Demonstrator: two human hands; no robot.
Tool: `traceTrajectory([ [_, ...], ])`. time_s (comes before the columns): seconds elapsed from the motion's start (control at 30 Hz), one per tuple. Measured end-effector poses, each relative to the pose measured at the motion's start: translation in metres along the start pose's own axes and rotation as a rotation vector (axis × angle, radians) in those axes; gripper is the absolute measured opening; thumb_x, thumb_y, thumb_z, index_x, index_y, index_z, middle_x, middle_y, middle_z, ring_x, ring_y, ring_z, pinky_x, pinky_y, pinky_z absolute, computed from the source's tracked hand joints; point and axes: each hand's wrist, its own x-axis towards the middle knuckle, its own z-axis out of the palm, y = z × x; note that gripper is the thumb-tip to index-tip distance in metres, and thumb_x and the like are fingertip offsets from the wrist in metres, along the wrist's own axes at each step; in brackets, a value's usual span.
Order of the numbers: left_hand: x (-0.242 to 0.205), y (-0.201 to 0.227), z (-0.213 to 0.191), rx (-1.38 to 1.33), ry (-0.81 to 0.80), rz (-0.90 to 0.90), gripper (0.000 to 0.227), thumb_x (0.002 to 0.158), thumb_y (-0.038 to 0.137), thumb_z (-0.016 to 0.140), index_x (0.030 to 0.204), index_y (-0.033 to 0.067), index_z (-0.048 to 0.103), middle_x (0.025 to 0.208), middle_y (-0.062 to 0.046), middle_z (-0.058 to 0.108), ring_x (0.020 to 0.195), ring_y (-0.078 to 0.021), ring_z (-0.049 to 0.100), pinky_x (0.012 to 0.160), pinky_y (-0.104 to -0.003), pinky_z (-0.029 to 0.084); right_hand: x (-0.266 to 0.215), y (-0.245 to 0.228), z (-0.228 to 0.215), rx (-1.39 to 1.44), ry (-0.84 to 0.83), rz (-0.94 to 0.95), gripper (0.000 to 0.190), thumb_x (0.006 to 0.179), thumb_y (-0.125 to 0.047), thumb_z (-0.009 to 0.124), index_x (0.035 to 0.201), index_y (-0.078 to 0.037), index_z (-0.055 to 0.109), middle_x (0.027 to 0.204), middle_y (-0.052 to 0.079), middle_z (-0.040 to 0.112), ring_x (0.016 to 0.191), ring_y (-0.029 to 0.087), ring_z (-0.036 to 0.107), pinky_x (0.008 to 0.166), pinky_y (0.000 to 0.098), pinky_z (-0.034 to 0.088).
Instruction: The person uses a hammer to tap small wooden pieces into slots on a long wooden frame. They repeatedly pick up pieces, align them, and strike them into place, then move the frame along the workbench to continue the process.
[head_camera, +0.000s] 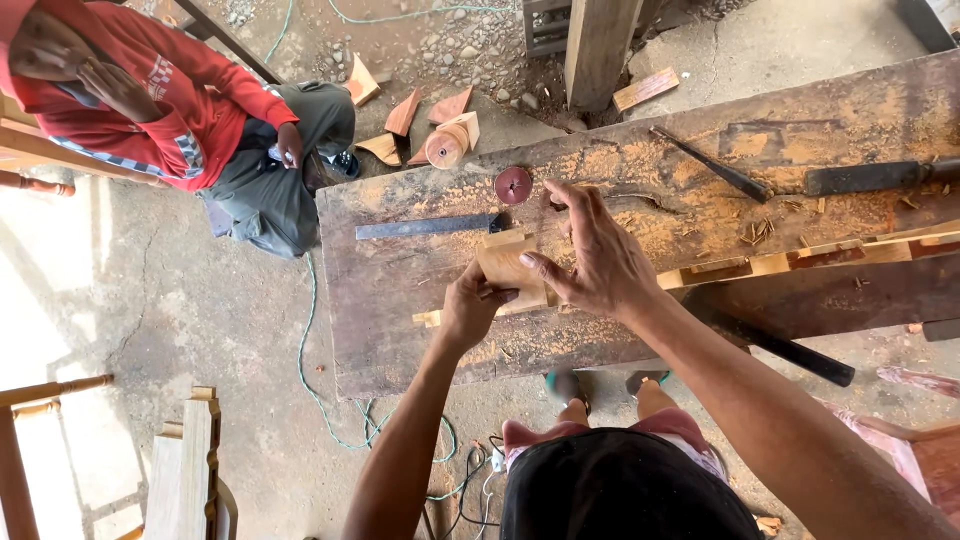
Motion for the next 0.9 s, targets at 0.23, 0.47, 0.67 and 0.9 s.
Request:
traceTrajectory([
  [0.23,-0.039,0.017,0.017,0.294,0.019,0.243,0.026,0.096,0.005,0.071,0.123,0.0093,0.069,0.118,-0.010,0.077,0.103,-0.0229,0.077,0.086,-0.035,0.065,0.001,-0.001,0.002,0.093,-0.088,0.092,0.077,0.100,-0.067,0.039,0.156,-0.016,0.023,0.143,0.023,0.049,0.105,0.033,0.067,0.092,0.0537,0.058],
  [0.47,-0.037,0.002,0.015,0.384,0.021,0.024,0.026,0.099,0.012,0.068,0.122,0.0031,0.061,0.111,-0.015,0.076,0.099,-0.0252,0.076,0.080,-0.036,0.063,-0.001,-0.003,0.003,-0.015,-0.061,0.008,0.077,0.102,-0.065,0.046,0.158,-0.016,0.026,0.137,0.023,0.051,0.116,0.039,0.061,0.100,0.0562,0.056],
  [0.67,-0.052,-0.010,0.023,0.367,0.091,0.267,0.019,0.097,0.012,0.072,0.114,0.0051,0.075,0.108,-0.016,0.078,0.097,-0.0280,0.076,0.082,-0.037,0.058,-0.017,-0.014,-0.027,0.101,-0.004,0.107,0.079,0.095,-0.060,0.054,0.154,-0.012,0.029,0.138,0.024,0.052,0.114,0.034,0.064,0.095,0.0524,0.054],
  [0.9,-0.064,-0.032,0.078,-0.067,0.427,0.138,0.051,0.090,-0.002,0.070,0.137,0.0031,0.052,0.133,-0.016,0.061,0.124,-0.0246,0.062,0.101,-0.039,0.054,-0.074,0.060,-0.146,0.012,0.191,0.069,0.046,0.102,-0.037,0.063,0.137,-0.008,0.054,0.123,0.016,0.065,0.100,0.025,0.070,0.087,0.0453,0.061],
])
